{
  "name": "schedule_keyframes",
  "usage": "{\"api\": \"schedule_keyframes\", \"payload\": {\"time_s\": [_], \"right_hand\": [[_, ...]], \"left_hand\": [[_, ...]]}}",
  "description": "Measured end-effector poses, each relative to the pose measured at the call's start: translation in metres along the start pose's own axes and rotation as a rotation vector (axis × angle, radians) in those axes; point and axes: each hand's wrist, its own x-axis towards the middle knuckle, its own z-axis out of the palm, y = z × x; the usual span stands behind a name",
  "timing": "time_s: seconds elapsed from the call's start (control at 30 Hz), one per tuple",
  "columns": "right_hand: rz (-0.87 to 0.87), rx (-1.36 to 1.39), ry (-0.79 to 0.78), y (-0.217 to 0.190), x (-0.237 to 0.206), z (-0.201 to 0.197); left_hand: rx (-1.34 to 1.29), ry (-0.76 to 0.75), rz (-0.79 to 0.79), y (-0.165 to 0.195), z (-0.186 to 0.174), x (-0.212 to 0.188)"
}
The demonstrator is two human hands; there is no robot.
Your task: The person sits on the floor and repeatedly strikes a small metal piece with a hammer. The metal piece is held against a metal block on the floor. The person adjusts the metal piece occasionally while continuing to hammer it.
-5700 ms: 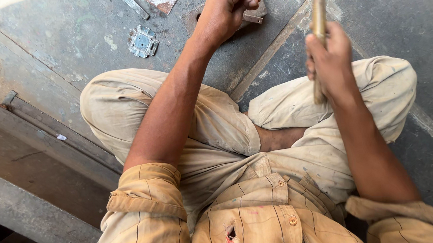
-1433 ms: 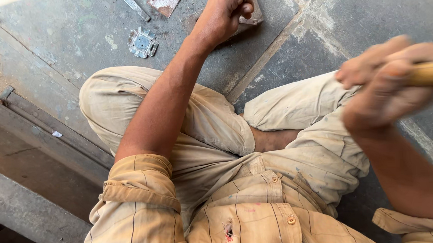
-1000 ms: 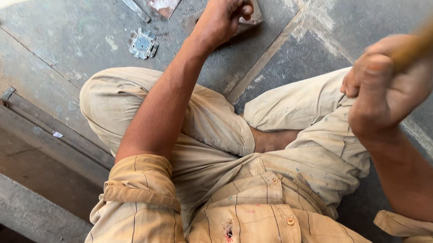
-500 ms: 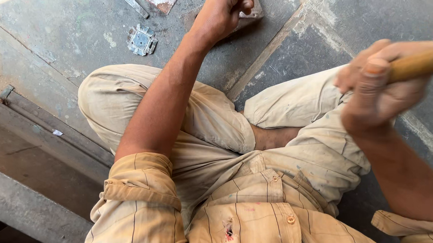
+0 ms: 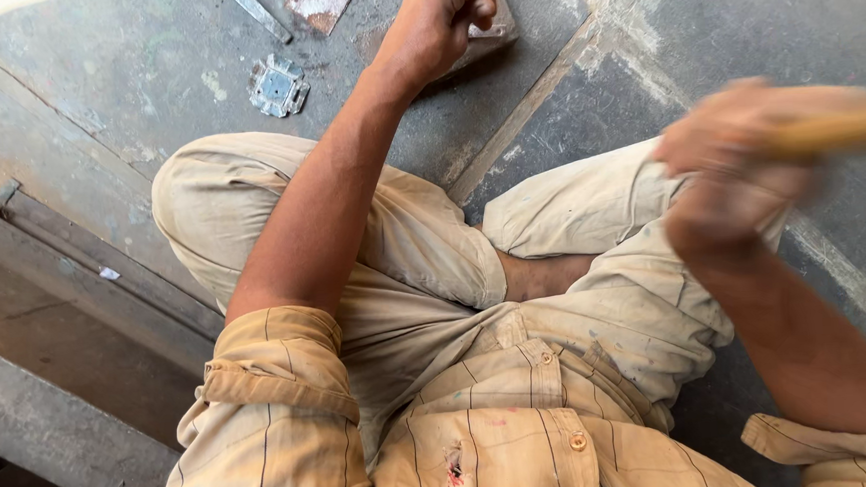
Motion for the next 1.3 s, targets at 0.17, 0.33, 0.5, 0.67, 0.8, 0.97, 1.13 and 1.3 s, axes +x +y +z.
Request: {"api": "schedule_keyframes", "payload": {"time_s": [0.17,0.33,0.5,0.67,0.8,0.97,1.13,1.3], "right_hand": [[0.641,-0.67,-0.474,0.005,-0.007,0.001],[0.221,-0.172,-0.131,-0.022,-0.001,-0.015],[-0.023,0.023,0.023,-0.018,-0.007,-0.007],[0.388,0.187,0.009,0.027,-0.032,0.001],[0.639,0.198,0.026,0.082,-0.031,0.015],[0.769,0.199,0.084,0.136,-0.034,0.043],[0.877,0.201,0.046,0.168,-0.044,0.05],[0.865,0.231,0.013,0.182,-0.039,0.05]], "left_hand": [[-0.039,0.011,-0.003,0.0,0.0,-0.001],[-0.08,0.045,-0.024,-0.005,0.002,0.003],[-0.021,0.051,-0.034,-0.014,0.004,0.002],[-0.086,0.132,-0.193,-0.026,0.008,-0.001],[0.175,0.159,-0.343,-0.035,0.01,-0.001],[0.416,0.125,-0.373,-0.036,0.019,-0.009],[0.466,0.069,-0.554,-0.035,0.023,-0.004],[0.381,0.036,-0.701,-0.041,0.024,-0.003]]}}
